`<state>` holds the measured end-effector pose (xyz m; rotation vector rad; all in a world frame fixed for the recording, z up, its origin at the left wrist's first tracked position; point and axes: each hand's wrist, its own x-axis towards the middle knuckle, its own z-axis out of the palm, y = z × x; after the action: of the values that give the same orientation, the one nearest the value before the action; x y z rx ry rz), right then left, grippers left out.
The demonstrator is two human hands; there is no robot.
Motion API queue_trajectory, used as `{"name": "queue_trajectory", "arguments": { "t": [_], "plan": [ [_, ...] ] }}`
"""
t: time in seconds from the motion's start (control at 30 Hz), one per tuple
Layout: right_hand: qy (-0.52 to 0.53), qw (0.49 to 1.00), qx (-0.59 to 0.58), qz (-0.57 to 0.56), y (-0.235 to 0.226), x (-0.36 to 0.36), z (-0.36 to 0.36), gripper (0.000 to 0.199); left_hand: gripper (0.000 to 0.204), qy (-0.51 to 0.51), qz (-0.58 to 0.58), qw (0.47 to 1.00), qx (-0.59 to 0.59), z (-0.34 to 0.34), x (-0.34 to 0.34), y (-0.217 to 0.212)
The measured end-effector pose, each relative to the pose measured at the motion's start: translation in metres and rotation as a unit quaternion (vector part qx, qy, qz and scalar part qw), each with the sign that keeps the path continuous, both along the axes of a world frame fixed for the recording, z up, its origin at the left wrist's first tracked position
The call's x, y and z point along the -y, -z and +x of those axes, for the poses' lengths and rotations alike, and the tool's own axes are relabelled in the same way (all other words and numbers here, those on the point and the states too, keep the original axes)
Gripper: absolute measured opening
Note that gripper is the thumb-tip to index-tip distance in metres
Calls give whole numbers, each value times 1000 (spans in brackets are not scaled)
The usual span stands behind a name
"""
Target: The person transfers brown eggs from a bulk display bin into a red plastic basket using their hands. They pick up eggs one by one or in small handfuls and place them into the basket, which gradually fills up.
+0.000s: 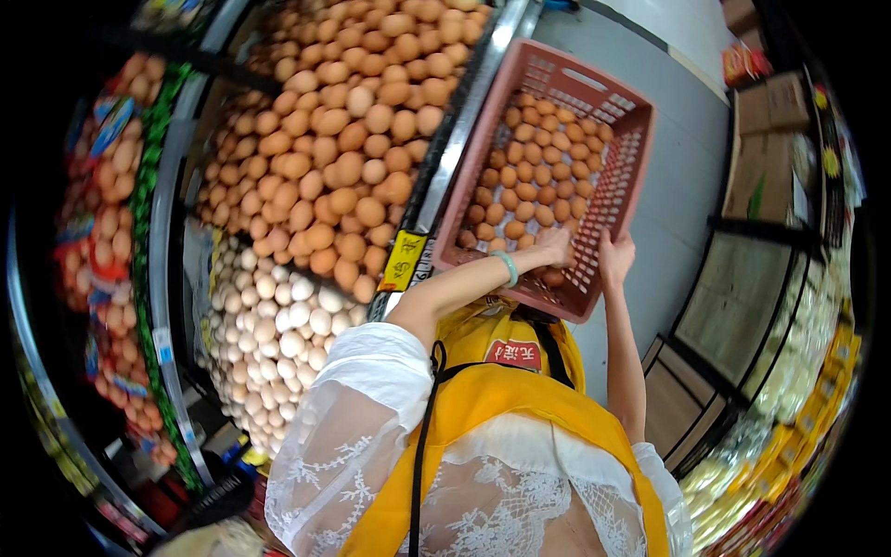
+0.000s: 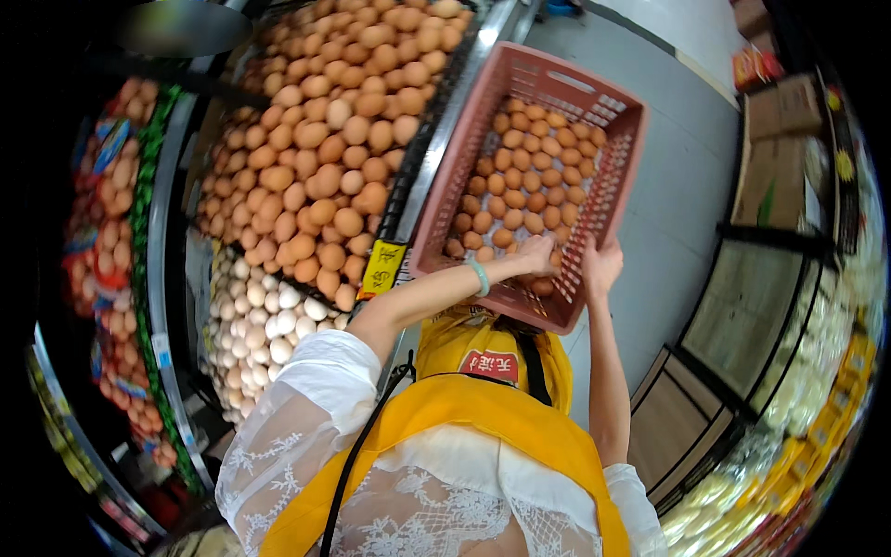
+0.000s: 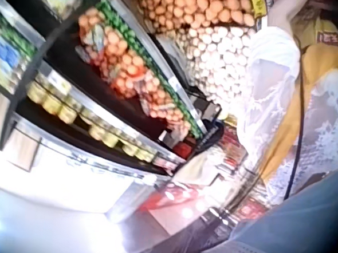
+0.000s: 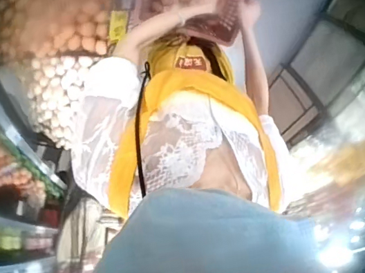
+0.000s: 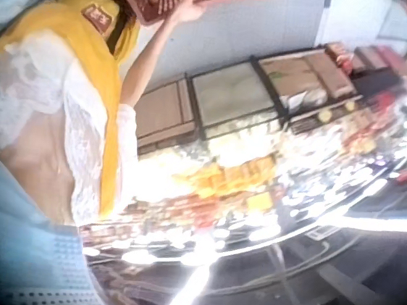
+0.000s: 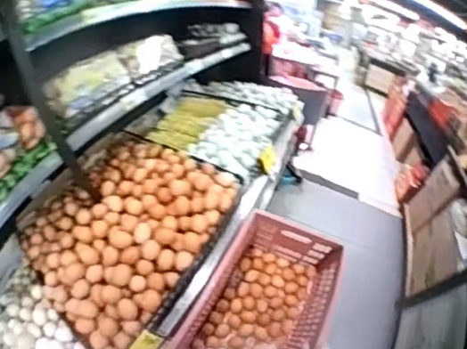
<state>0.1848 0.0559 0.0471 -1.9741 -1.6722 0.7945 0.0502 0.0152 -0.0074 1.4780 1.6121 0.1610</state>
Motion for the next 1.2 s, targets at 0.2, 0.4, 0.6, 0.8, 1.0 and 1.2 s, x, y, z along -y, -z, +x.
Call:
{"name": "queue_trajectory", "arguments": {
  "t": [0.2, 0.4, 0.6, 0.8, 1.0, 1.2],
  "plan": [
    [-6, 994, -106, -33, -7, -2, 6, 29, 43, -249, 164, 928, 224, -114, 61, -130],
    [-21, 998, -54, 6, 7, -5, 14, 31, 38, -519, 335, 787, -11, -314, 170, -207],
    [2, 1000, 15, -19, 19, -10, 26, 34, 67, -562, 259, 739, -266, -514, 215, -212],
    [-2, 997, 80, 23, 6, -5, 23, 37, 65, -457, 197, 801, -332, -652, 206, -125],
    [-3, 997, 76, 15, 3, -7, 4, 36, 63, -469, 62, 833, -288, -678, 224, -131],
    [6, 998, 60, 6, 3, 0, 15, 36, 55, -495, 159, 834, -185, -663, 207, -138]
  ]
}}
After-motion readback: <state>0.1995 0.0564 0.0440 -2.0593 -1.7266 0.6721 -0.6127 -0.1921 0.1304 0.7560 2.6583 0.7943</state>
